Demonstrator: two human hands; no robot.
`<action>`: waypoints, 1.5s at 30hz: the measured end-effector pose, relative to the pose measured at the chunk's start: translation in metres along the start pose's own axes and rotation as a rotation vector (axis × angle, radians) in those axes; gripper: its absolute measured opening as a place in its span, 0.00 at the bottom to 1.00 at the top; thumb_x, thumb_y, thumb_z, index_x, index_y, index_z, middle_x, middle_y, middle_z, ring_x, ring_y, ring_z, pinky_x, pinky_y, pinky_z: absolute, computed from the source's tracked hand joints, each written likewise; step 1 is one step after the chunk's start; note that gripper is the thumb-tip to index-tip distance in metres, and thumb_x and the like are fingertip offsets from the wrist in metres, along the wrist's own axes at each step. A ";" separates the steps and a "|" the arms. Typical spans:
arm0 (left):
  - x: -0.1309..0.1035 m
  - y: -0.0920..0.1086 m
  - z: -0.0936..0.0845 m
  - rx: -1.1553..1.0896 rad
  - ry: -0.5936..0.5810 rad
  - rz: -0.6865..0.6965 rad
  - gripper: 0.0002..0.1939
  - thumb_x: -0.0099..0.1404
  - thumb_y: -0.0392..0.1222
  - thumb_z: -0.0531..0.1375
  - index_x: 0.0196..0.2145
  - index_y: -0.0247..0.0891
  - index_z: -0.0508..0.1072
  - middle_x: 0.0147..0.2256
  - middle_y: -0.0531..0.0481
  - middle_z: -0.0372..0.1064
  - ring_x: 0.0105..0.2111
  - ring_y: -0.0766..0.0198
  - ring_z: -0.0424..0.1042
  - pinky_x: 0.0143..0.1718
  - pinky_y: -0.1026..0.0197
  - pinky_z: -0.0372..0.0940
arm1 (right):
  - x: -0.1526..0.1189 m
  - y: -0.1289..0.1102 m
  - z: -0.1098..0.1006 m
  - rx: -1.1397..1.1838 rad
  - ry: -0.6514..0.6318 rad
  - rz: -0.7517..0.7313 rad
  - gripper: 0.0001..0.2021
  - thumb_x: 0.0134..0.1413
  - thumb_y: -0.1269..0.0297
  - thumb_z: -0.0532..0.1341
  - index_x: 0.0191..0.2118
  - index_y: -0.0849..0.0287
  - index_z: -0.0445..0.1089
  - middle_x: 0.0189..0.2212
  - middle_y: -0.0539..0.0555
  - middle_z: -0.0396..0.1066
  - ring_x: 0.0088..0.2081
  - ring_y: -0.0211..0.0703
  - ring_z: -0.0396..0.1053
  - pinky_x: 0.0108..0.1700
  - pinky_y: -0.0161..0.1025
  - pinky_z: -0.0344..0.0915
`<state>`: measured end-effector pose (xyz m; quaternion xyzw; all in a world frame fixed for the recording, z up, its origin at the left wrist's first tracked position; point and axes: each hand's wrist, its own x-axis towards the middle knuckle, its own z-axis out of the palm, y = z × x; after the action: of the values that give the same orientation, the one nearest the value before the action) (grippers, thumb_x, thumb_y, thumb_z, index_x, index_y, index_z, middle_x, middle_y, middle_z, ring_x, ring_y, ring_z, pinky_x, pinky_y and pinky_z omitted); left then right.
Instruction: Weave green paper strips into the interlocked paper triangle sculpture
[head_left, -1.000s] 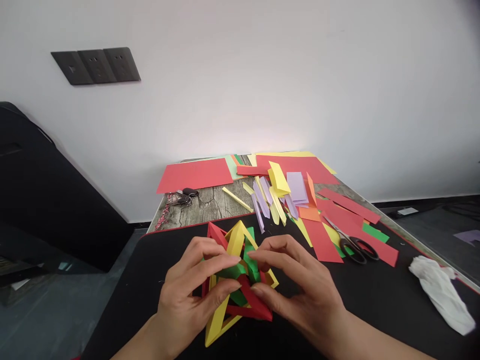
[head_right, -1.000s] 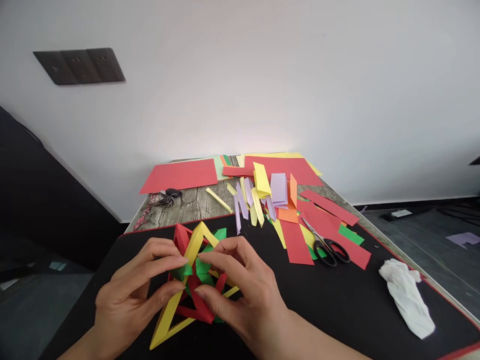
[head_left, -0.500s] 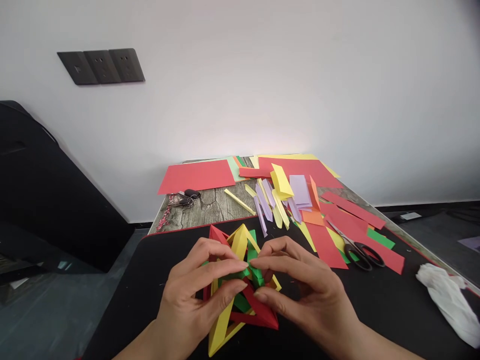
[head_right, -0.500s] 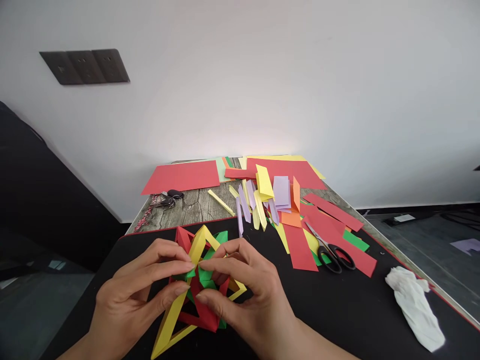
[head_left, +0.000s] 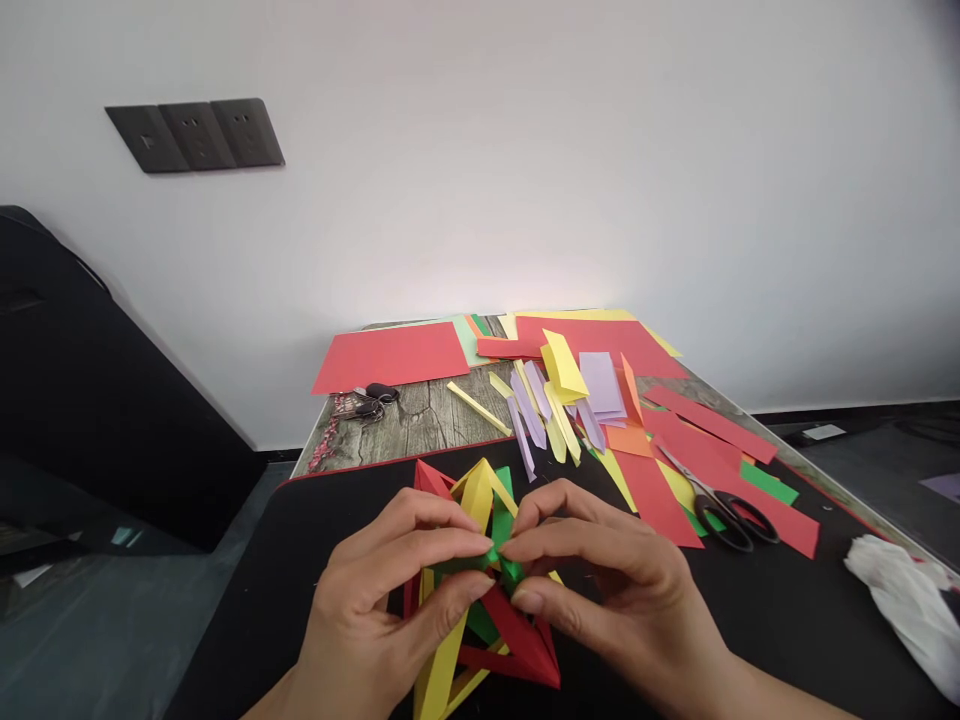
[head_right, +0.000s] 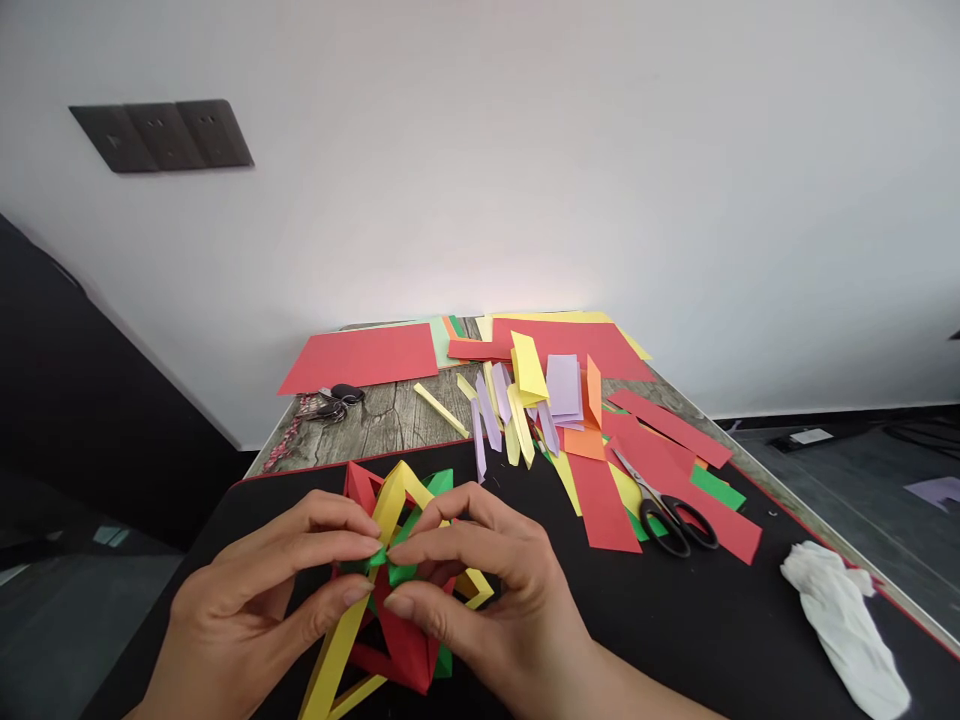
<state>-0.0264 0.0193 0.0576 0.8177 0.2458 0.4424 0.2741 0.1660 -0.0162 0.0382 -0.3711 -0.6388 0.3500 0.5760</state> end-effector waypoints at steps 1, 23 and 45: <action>0.000 0.000 0.000 0.004 -0.001 0.004 0.09 0.62 0.31 0.63 0.40 0.41 0.77 0.38 0.51 0.73 0.38 0.68 0.75 0.39 0.70 0.71 | 0.000 0.000 0.000 0.032 0.001 0.040 0.10 0.49 0.69 0.70 0.38 0.48 0.79 0.33 0.51 0.70 0.29 0.35 0.70 0.29 0.31 0.70; 0.000 0.002 0.003 0.044 0.014 0.026 0.09 0.63 0.31 0.62 0.40 0.41 0.75 0.37 0.50 0.73 0.37 0.67 0.75 0.37 0.69 0.71 | 0.000 -0.003 -0.005 -0.241 -0.110 -0.207 0.11 0.55 0.79 0.62 0.39 0.56 0.72 0.38 0.53 0.68 0.42 0.38 0.71 0.36 0.29 0.70; 0.005 0.002 0.002 0.025 0.023 0.021 0.08 0.62 0.31 0.63 0.38 0.40 0.77 0.35 0.48 0.75 0.35 0.63 0.76 0.35 0.65 0.74 | 0.006 -0.008 -0.004 0.143 -0.097 0.201 0.10 0.49 0.74 0.68 0.33 0.49 0.79 0.37 0.51 0.70 0.39 0.38 0.72 0.37 0.30 0.72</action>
<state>-0.0215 0.0204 0.0612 0.8184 0.2461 0.4516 0.2563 0.1689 -0.0143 0.0483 -0.3739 -0.5990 0.4682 0.5312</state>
